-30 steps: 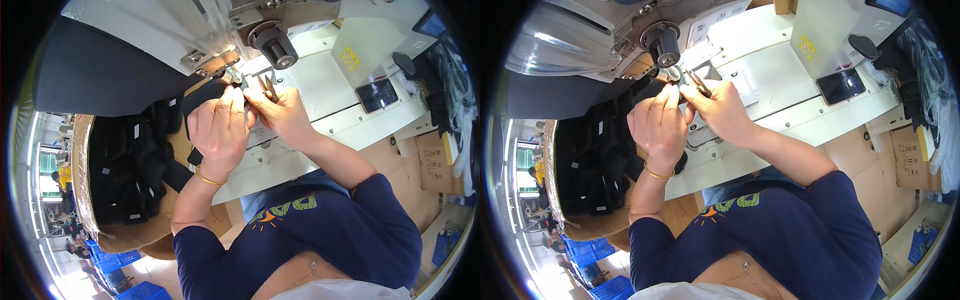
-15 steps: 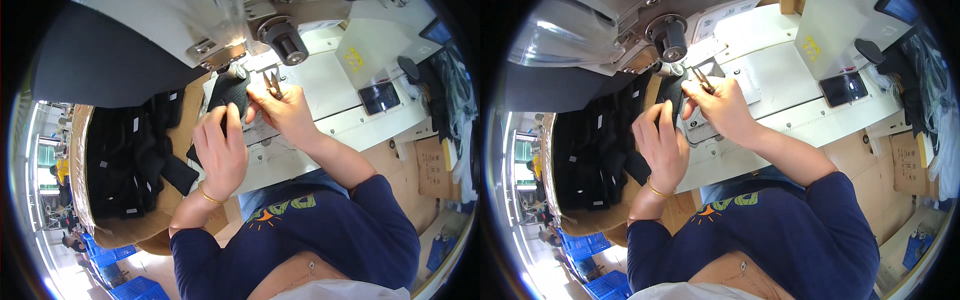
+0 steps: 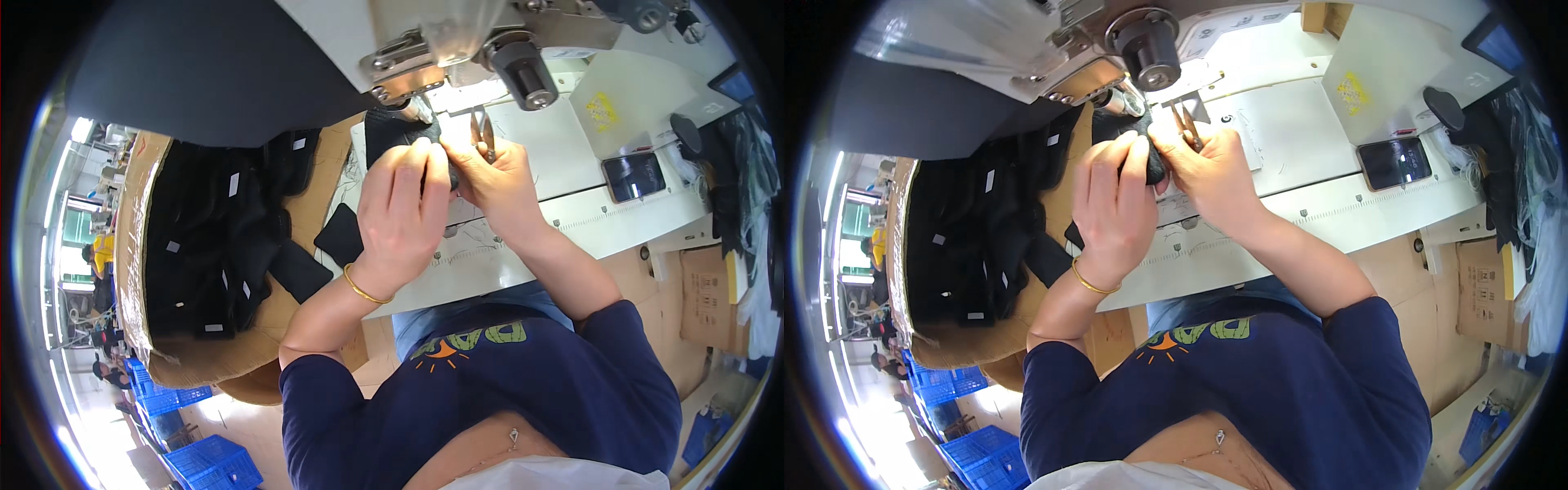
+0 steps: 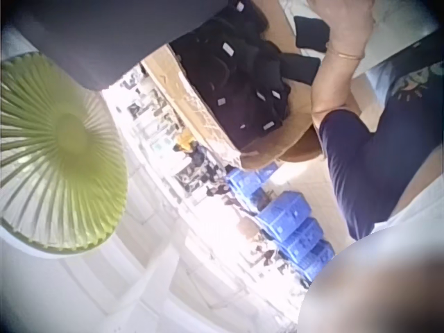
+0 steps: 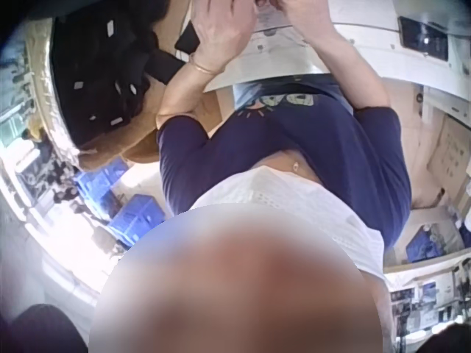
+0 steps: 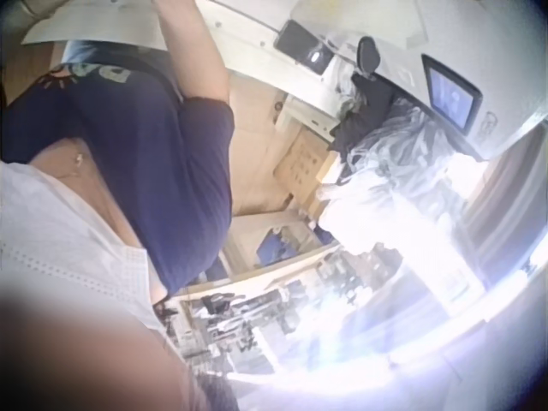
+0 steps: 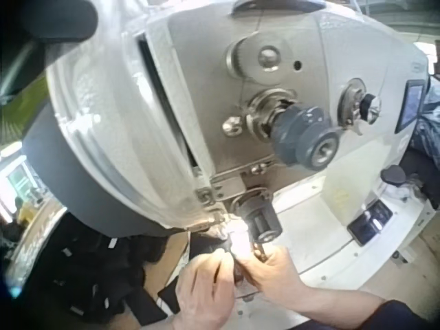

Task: Stitching and trimming shoe components using an industrial sewing machine.

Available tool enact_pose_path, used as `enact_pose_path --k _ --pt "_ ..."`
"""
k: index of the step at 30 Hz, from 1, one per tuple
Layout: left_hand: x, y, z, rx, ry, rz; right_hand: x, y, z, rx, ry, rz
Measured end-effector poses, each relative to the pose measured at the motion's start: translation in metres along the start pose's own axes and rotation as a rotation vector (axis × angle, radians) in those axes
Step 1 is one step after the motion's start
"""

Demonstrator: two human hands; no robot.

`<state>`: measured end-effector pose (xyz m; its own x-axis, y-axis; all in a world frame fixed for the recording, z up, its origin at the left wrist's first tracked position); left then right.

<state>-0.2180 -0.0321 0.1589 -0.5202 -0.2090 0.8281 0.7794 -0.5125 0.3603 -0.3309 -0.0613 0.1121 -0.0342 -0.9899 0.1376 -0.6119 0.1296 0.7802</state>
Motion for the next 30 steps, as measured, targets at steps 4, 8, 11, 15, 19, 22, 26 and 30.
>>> enact_pose_path --k 4,8,11,15,19,22,26,30 --pt "0.004 0.006 -0.012 -0.001 0.018 -0.002 0.001 0.002 -0.002 0.001 0.031 0.004" --pt "0.011 0.008 -0.013 -0.048 0.024 -0.005 0.002 0.002 -0.001 -0.035 0.032 0.011" --pt "0.007 0.008 -0.015 -0.053 0.044 -0.004 0.004 -0.003 0.002 -0.024 0.049 0.021" --pt "-0.007 0.011 -0.014 -0.031 -0.038 0.033 -0.001 -0.005 0.006 -0.053 0.101 -0.079" --pt "-0.015 0.013 -0.009 0.011 -0.083 0.062 -0.007 -0.011 0.016 0.012 0.113 0.038" --pt "-0.014 0.018 -0.020 0.023 -0.110 0.074 -0.014 -0.015 0.012 0.016 0.164 0.035" --pt "-0.018 0.038 -0.023 -0.015 -0.076 -0.004 -0.027 -0.008 -0.002 -0.080 0.340 -0.256" --pt "-0.046 0.086 -0.033 -0.627 0.545 0.645 -0.026 0.008 0.019 -0.640 0.356 0.127"
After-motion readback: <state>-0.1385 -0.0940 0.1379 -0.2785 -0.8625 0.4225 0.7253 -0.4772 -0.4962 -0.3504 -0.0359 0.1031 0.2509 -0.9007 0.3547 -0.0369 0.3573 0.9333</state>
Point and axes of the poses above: each hand's wrist, its own x-axis towards the middle knuckle, its own z-axis out of the back of the hand, y = z × x, the point moved 6 cm from there along x, towards the middle knuckle, and after that the axes turned 15 degrees about x, right-handed, at the moved point
